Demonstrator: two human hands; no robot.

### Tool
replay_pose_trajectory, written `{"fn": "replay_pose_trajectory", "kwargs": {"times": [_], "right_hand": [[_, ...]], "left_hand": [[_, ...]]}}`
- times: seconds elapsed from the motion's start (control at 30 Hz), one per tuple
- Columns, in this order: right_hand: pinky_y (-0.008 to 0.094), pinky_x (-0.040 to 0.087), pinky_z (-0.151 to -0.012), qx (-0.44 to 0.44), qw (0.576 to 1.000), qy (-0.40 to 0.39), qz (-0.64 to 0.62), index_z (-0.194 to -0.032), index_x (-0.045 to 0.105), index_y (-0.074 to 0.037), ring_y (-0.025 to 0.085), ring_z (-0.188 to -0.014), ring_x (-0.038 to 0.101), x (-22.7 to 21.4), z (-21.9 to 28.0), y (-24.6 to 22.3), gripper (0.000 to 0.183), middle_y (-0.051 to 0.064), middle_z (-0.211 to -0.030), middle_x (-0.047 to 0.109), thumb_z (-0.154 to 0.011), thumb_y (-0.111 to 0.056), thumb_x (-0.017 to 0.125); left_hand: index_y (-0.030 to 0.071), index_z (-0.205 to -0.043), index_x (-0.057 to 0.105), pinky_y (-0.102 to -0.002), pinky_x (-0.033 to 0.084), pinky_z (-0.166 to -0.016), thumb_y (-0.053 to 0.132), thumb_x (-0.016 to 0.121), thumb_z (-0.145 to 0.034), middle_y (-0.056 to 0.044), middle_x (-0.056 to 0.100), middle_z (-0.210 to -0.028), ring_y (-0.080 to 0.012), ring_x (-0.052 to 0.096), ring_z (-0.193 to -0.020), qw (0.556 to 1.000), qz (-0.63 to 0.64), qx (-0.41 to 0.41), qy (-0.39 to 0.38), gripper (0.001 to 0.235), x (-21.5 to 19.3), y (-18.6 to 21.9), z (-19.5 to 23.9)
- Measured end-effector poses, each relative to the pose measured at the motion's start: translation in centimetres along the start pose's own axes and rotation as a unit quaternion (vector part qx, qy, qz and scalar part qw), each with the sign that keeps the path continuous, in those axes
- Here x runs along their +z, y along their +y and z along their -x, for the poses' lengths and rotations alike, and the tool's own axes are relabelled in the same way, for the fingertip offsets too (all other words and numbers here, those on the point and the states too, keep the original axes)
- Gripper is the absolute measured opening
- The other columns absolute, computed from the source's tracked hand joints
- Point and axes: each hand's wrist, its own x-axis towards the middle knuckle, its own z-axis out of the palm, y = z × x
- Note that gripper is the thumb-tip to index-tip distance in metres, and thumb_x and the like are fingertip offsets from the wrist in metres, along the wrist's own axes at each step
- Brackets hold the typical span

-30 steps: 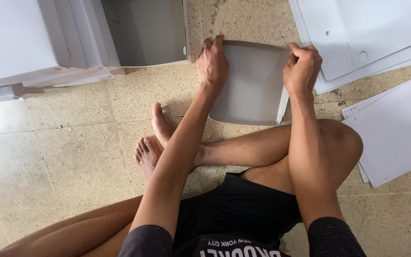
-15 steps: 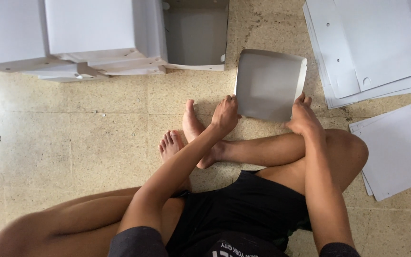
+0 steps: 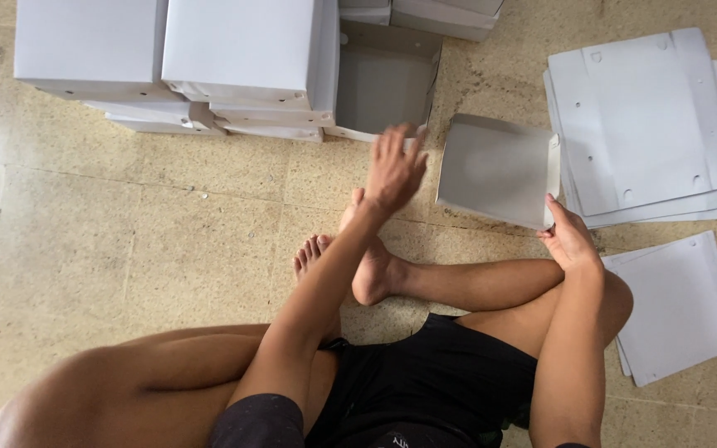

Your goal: The person sits on the floor and assembles white cardboard boxes by folding the flaps and securing them with small fasteners. They handle multiple flat-packed box pieces, folding them into shape and stacking the completed boxes.

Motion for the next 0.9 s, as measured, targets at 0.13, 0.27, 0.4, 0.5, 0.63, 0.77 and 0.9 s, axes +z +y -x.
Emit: {"fn": "replay_pose_trajectory", "kwargs": {"times": [0.13,0.27,0.4,0.5,0.63,0.77,0.9], "right_hand": [[0.009,0.025,-0.046,-0.016,1.0,-0.008,-0.018,-0.105,0.054,-0.006,0.002,-0.059,0.035,1.0,4.4,-3.6,0.036,-0.002,-0.085,0.042,-0.105,-0.041,0.064],[0.018,0.024,-0.049,0.011,0.996,0.045,0.082,-0.108,0.057,-0.005,0.004,-0.057,0.031,-1.2,4.3,-4.3,0.036,-0.001,-0.083,0.042,-0.104,-0.041,0.064],[0.02,0.036,-0.055,0.031,0.971,0.102,0.216,-0.111,0.066,-0.01,0.006,-0.064,0.042,-3.5,4.9,-6.9,0.033,-0.003,-0.086,0.051,-0.104,-0.042,0.066],[0.024,0.038,-0.052,-0.062,0.941,0.134,0.303,-0.117,0.072,-0.017,0.005,-0.058,0.043,-6.8,3.4,-8.1,0.03,-0.008,-0.091,0.064,-0.101,-0.043,0.073],[0.025,0.044,-0.084,-0.19,0.884,0.152,0.4,-0.125,0.072,-0.01,0.005,-0.1,0.058,-4.9,3.3,-13.4,0.03,0.001,-0.113,0.07,-0.108,-0.035,0.074],[0.032,0.023,-0.065,-0.365,0.801,0.159,0.448,-0.079,0.046,-0.004,0.01,-0.079,0.029,-2.7,-0.3,-16.5,0.06,-0.006,-0.082,0.028,-0.126,-0.014,0.081],[0.039,0.051,-0.064,-0.587,0.568,0.233,0.528,-0.099,0.083,-0.006,0.025,-0.072,0.074,2.4,-5.0,-19.7,0.013,0.007,-0.091,0.082,-0.111,-0.01,0.084]], "left_hand": [[0.014,-0.145,0.047,-0.053,0.027,-0.118,0.037,0.071,-0.095,-0.012,0.048,-0.142,-0.0294,0.04,-0.139,0.995,-0.062,-0.021,0.076,0.06,4.6,-5.5,-2.4],[0.014,-0.122,0.059,-0.057,0.026,-0.114,-0.002,0.055,-0.09,-0.008,0.066,-0.11,-0.0229,0.066,-0.104,0.992,0.025,0.098,0.075,0.036,10.6,-7.4,-2.7],[0.012,-0.129,0.058,-0.059,0.025,-0.118,-0.02,0.045,-0.087,-0.013,0.07,-0.123,-0.0289,0.063,-0.117,0.982,0.107,0.154,-0.034,0.054,8.8,-3.0,-1.4],[0.013,-0.13,0.062,-0.06,0.025,-0.118,-0.015,0.058,-0.087,-0.009,0.071,-0.121,-0.0242,0.065,-0.115,0.974,0.113,0.192,-0.04,0.052,10.3,-0.6,-1.2],[0.021,-0.158,0.025,-0.065,0.016,-0.122,0.003,0.046,-0.101,-0.02,0.018,-0.165,-0.0372,0.012,-0.154,0.976,0.028,0.213,-0.045,0.063,10.5,-0.1,-0.2],[0.026,-0.161,0.014,-0.067,0.029,-0.117,0.07,0.054,-0.095,-0.018,0.006,-0.166,-0.0357,0.016,-0.154,0.985,0.017,-0.04,0.165,0.089,9.9,-1.2,1.3],[0.015,-0.161,0.008,-0.068,0.012,-0.119,0.066,0.047,-0.095,-0.018,0.011,-0.169,-0.0408,0.017,-0.154,0.963,0.209,-0.165,0.046,0.092,7.5,-2.1,1.2]]}}
